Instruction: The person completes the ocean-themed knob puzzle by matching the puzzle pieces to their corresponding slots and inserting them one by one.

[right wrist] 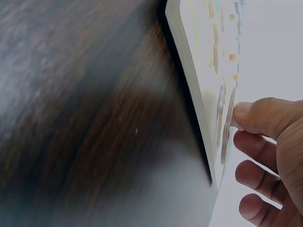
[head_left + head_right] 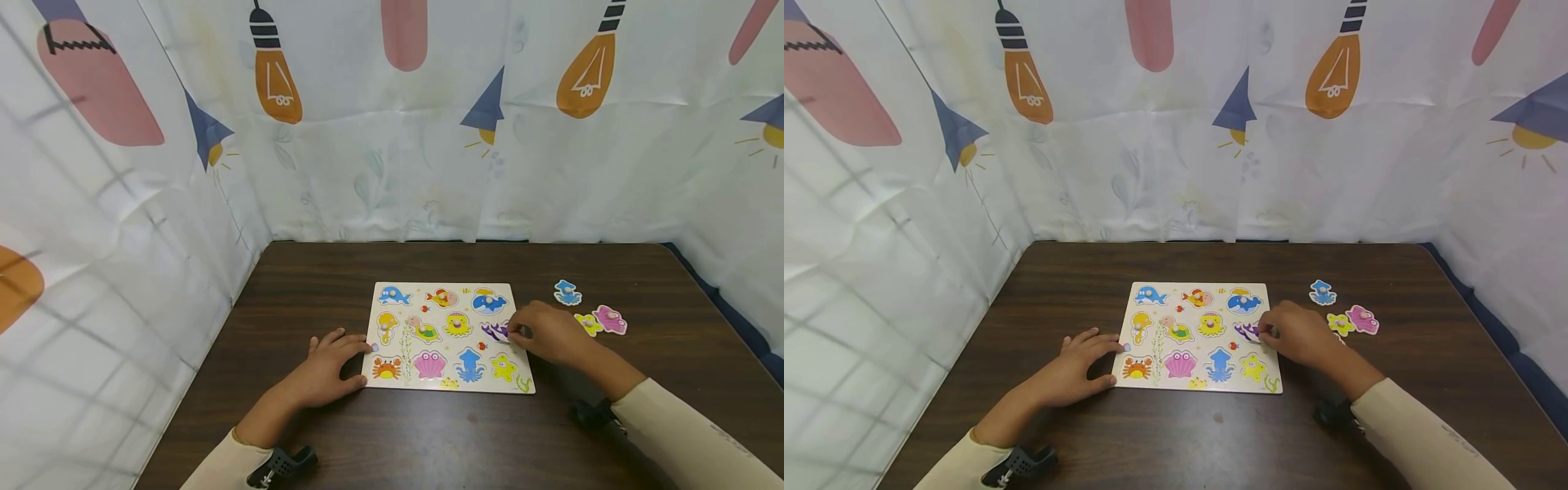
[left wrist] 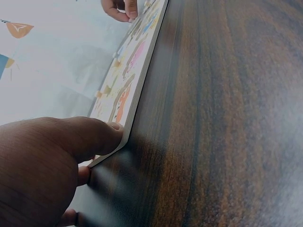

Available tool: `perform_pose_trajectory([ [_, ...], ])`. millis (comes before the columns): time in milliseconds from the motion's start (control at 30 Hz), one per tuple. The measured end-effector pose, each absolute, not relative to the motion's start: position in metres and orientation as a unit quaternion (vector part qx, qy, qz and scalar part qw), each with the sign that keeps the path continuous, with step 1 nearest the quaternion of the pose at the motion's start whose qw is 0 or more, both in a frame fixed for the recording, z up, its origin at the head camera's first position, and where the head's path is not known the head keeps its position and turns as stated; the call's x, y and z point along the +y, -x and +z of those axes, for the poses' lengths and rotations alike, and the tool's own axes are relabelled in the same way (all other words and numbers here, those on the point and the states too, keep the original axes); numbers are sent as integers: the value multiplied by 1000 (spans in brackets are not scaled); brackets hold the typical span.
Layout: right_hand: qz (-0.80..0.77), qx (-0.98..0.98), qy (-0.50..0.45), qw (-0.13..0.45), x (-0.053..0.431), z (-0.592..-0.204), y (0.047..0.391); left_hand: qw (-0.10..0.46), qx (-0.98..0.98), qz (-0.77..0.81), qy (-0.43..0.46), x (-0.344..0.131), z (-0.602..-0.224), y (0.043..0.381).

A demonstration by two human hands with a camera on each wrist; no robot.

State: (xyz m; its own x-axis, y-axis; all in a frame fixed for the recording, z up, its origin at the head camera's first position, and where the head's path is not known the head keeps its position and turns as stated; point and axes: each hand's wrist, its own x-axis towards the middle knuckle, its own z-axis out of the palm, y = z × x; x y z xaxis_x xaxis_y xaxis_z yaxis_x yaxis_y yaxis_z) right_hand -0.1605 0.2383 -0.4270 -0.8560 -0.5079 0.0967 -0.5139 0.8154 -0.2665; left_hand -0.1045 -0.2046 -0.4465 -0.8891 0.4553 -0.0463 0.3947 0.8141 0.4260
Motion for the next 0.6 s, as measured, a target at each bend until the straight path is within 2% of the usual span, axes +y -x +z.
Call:
perform_pose_trajectory([
  [600,129,-956,-263,-6,222,-435,166,76,948,212,-227,-204,-445,105],
])
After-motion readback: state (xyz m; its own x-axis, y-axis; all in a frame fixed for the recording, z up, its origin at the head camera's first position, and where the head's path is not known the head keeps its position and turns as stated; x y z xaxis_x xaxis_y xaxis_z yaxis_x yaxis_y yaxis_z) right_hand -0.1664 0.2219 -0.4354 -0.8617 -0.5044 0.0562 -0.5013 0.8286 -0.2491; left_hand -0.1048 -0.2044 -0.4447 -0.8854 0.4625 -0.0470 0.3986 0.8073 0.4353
